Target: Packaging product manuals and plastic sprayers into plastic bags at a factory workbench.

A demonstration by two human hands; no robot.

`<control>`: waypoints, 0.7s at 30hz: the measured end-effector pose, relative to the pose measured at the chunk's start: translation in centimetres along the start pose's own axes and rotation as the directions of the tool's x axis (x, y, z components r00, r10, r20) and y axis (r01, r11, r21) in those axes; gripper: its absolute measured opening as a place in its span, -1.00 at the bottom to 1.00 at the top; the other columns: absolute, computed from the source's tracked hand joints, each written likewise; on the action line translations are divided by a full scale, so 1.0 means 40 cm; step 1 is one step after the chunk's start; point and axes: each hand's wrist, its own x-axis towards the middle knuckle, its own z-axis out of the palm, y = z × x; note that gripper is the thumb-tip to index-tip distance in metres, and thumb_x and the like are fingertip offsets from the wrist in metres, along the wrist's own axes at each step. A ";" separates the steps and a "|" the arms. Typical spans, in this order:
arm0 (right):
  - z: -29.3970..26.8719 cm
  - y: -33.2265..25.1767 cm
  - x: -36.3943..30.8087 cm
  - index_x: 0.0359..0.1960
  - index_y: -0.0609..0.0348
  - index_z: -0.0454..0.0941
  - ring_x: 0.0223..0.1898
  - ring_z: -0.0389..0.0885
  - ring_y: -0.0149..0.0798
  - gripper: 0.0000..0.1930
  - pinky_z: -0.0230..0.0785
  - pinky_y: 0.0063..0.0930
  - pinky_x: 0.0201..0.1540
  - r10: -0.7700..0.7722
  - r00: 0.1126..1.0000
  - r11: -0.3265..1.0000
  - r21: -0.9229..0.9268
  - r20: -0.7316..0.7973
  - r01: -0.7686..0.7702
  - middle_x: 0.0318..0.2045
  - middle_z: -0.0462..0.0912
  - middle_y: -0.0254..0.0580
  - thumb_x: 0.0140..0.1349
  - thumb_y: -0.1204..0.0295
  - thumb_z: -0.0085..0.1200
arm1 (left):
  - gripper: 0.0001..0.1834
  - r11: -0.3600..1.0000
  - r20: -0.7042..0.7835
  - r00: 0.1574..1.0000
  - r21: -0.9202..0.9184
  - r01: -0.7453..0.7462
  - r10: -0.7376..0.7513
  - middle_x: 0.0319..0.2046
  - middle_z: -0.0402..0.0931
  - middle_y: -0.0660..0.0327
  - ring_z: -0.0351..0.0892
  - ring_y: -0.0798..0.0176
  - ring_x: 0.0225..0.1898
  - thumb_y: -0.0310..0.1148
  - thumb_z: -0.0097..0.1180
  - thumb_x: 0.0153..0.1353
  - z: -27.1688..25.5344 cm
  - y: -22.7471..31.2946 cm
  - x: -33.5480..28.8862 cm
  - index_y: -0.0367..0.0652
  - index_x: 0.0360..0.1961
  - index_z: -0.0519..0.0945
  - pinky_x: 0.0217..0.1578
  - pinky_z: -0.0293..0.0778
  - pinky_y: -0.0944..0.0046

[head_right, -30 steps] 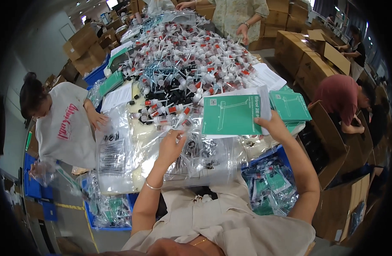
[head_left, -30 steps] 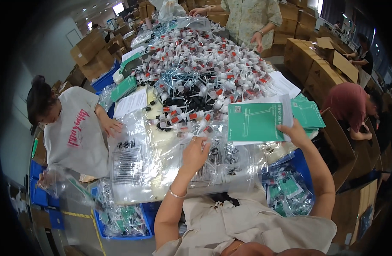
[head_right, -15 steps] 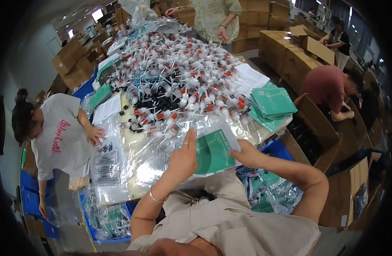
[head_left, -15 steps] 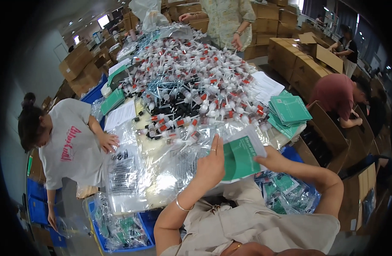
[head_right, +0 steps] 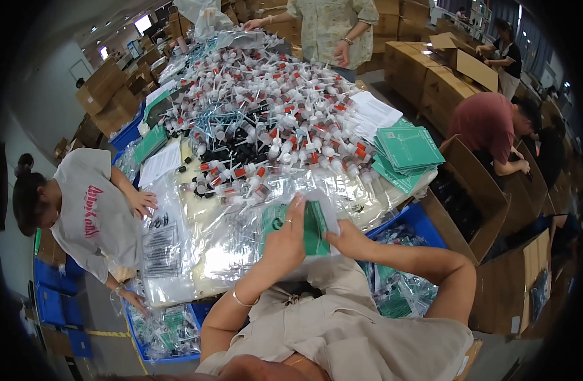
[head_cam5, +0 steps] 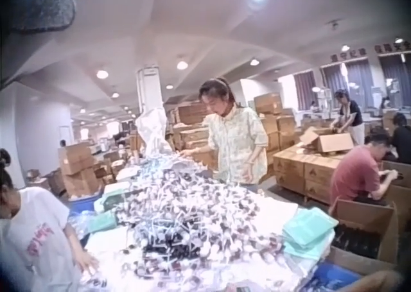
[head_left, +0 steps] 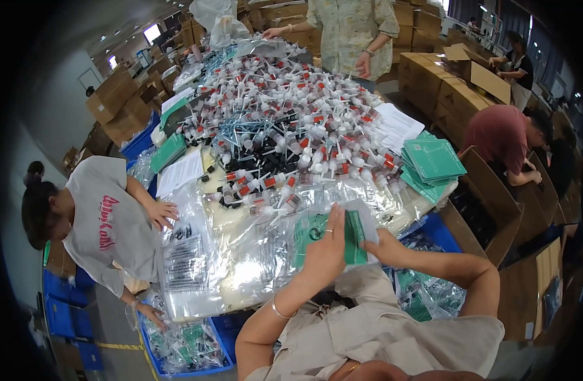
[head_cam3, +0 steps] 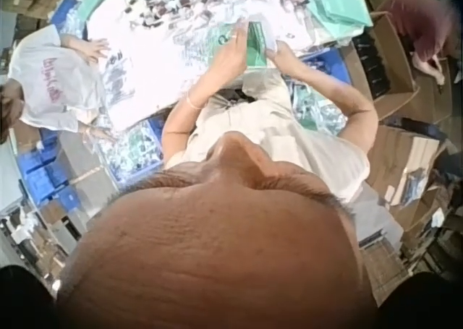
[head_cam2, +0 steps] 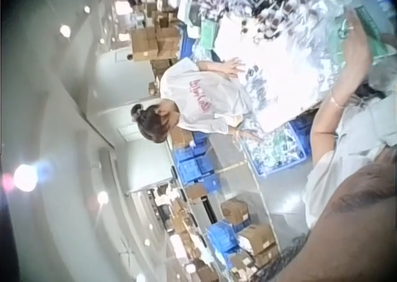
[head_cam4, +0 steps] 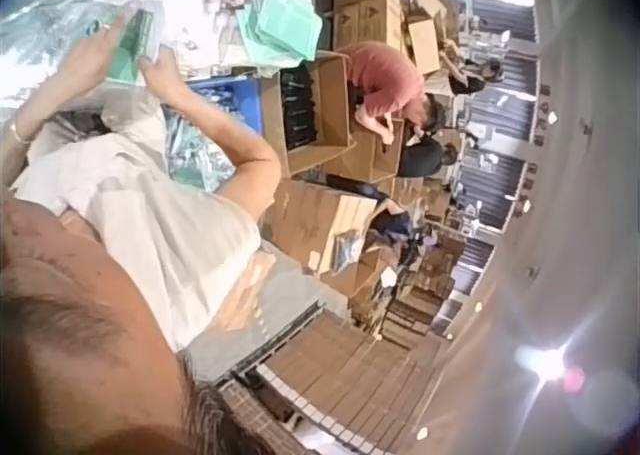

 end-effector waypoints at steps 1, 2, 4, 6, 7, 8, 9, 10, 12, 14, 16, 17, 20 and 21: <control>0.006 -0.006 0.001 -0.18 0.38 0.48 -0.33 0.53 -0.34 -0.75 0.37 -0.43 -0.26 0.049 0.996 0.993 0.113 -0.078 -0.040 -0.38 0.59 -0.09 0.16 0.46 -0.02 | -0.14 1.000 0.001 1.000 -0.004 -0.002 0.002 0.27 -0.03 -0.17 0.56 -0.02 -0.46 -0.65 -0.02 -0.26 -0.001 0.004 0.000 -0.45 0.21 0.03 -0.67 0.42 0.21; 0.024 0.024 0.026 -0.24 0.28 0.49 -0.40 0.47 -0.43 -0.81 0.35 -0.48 -0.31 -0.037 0.991 0.966 0.249 -0.128 0.068 -0.44 0.57 -0.25 0.16 0.43 0.00 | -0.14 0.999 0.011 1.000 -0.051 -0.012 0.012 0.27 -0.02 -0.14 0.56 -0.04 -0.46 -0.65 -0.02 -0.25 -0.001 0.008 0.000 -0.43 0.22 0.03 -0.65 0.42 0.18; 0.048 0.030 0.057 -0.20 0.32 0.49 -0.39 0.51 -0.38 -0.78 0.37 -0.45 -0.31 0.108 0.991 0.970 0.211 0.084 -0.124 -0.41 0.59 -0.18 0.16 0.46 -0.01 | -0.14 0.993 0.027 0.999 -0.112 -0.036 0.039 0.27 0.00 -0.11 0.55 -0.06 -0.45 -0.65 -0.03 -0.25 -0.004 0.023 0.008 -0.41 0.22 0.03 -0.63 0.43 0.16; 0.113 0.064 0.101 -0.21 0.30 0.48 -0.41 0.49 -0.40 -0.80 0.35 -0.46 -0.36 -0.188 0.978 0.973 0.153 0.087 0.174 -0.47 0.55 -0.23 0.16 0.47 -0.02 | -0.15 0.971 0.077 0.997 -0.240 0.003 0.016 0.28 0.02 -0.03 0.53 -0.11 -0.41 -0.64 -0.05 -0.21 -0.024 0.031 0.011 -0.36 0.24 0.02 -0.56 0.45 0.11; 0.118 0.087 0.128 -0.21 0.30 0.48 -0.41 0.49 -0.40 -0.80 0.35 -0.46 -0.36 -0.181 0.981 0.975 0.146 0.067 0.170 -0.47 0.55 -0.23 0.16 0.47 -0.02 | -0.15 0.968 0.078 0.996 -0.251 -0.015 0.036 0.28 0.02 -0.03 0.53 -0.11 -0.41 -0.64 -0.05 -0.21 -0.017 0.027 0.018 -0.36 0.24 0.02 -0.56 0.45 0.11; 0.124 0.101 0.157 -0.20 0.30 0.48 -0.40 0.49 -0.40 -0.79 0.35 -0.47 -0.37 -0.299 0.944 0.946 0.169 0.137 0.276 -0.46 0.55 -0.21 0.14 0.47 -0.01 | -0.16 0.970 0.031 0.999 -0.243 -0.010 0.018 0.28 0.02 0.00 0.52 -0.12 -0.35 -0.64 -0.07 -0.19 -0.010 0.019 0.015 -0.34 0.25 0.01 -0.52 0.46 0.10; 0.118 0.113 0.176 -0.19 0.30 0.47 -0.40 0.50 -0.40 -0.78 0.35 -0.49 -0.37 -0.409 0.891 0.907 0.200 0.196 0.372 -0.46 0.56 -0.20 0.13 0.48 0.00 | -0.17 0.971 -0.012 1.000 -0.239 -0.008 0.006 0.28 0.02 0.03 0.52 -0.14 -0.30 -0.63 -0.09 -0.17 0.006 0.003 0.014 -0.32 0.25 0.00 -0.49 0.46 0.08; 0.076 0.050 0.166 -0.15 0.29 0.46 -0.33 0.52 -0.35 -0.73 0.38 -0.47 -0.27 -0.129 0.981 0.990 -0.042 0.145 0.136 -0.40 0.57 -0.16 0.08 0.50 0.03 | -0.17 0.970 -0.014 1.000 -0.241 -0.014 0.011 0.28 0.02 0.03 0.52 -0.14 -0.30 -0.63 -0.09 -0.17 0.021 -0.027 0.009 -0.32 0.25 0.00 -0.49 0.46 0.08; -0.005 0.032 0.111 -0.11 0.29 0.43 -0.25 0.54 -0.25 -0.68 0.39 -0.44 -0.17 -0.356 0.920 0.934 -0.074 -0.166 0.348 -0.33 0.56 -0.10 0.06 0.50 0.06 | -0.20 0.977 -0.138 0.987 -0.205 0.055 -0.085 0.27 0.05 -0.01 0.49 -0.11 -0.17 -0.63 -0.11 -0.14 0.057 -0.096 -0.007 -0.31 0.25 0.01 -0.47 0.48 0.10; -0.085 0.080 0.068 0.06 0.31 0.29 -0.06 0.44 0.01 -0.52 0.29 -0.22 -0.01 -0.530 0.792 0.767 -0.570 -0.303 0.295 -0.02 0.40 0.10 0.07 0.48 0.08 | -0.20 0.976 -0.123 0.988 -0.209 0.065 -0.092 0.26 0.06 -0.02 0.48 -0.11 -0.13 -0.63 -0.11 -0.13 0.085 -0.131 -0.027 -0.31 0.25 0.02 -0.46 0.49 0.11; -0.102 0.149 0.067 0.06 0.39 0.24 -0.03 0.39 0.10 -0.47 0.24 -0.14 0.03 -0.517 0.763 0.701 -0.703 -0.388 0.118 0.01 0.34 0.19 0.06 0.46 0.09 | -0.23 0.981 -0.149 0.986 -0.186 0.050 -0.078 0.23 0.12 -0.06 0.50 -0.09 -0.15 -0.62 -0.11 -0.12 0.118 -0.152 -0.039 -0.30 0.24 0.06 -0.46 0.50 0.14; -0.107 0.185 0.073 0.07 0.46 0.18 0.00 0.33 0.18 -0.42 0.19 -0.06 0.06 -0.515 0.720 0.612 -0.787 -0.466 -0.072 0.03 0.28 0.27 0.05 0.44 0.11 | -0.23 0.981 -0.149 0.986 -0.189 0.045 -0.074 0.23 0.12 -0.06 0.50 -0.09 -0.15 -0.62 -0.11 -0.12 0.133 -0.154 -0.050 -0.30 0.24 0.06 -0.46 0.50 0.14; -0.119 0.218 0.130 0.13 0.53 0.05 0.04 0.27 0.28 -0.30 0.11 0.02 0.10 -0.472 0.723 0.605 -0.782 -0.504 -0.150 0.03 0.24 0.39 0.06 0.36 0.11 | -0.23 0.979 -0.084 0.990 -0.181 0.098 -0.115 0.21 0.16 -0.05 0.53 -0.08 -0.19 -0.61 -0.10 -0.12 0.148 -0.158 -0.047 -0.28 0.24 0.07 -0.48 0.50 0.16; -0.120 0.212 0.148 0.15 0.52 0.04 0.05 0.28 0.27 -0.28 0.11 0.02 0.10 -0.437 0.712 0.602 -0.767 -0.550 -0.224 0.03 0.26 0.38 0.05 0.33 0.11 | -0.23 0.973 -0.105 0.988 -0.212 0.091 -0.115 0.20 0.19 -0.05 0.54 -0.07 -0.20 -0.61 -0.10 -0.12 0.149 -0.161 -0.048 -0.27 0.24 0.08 -0.49 0.50 0.16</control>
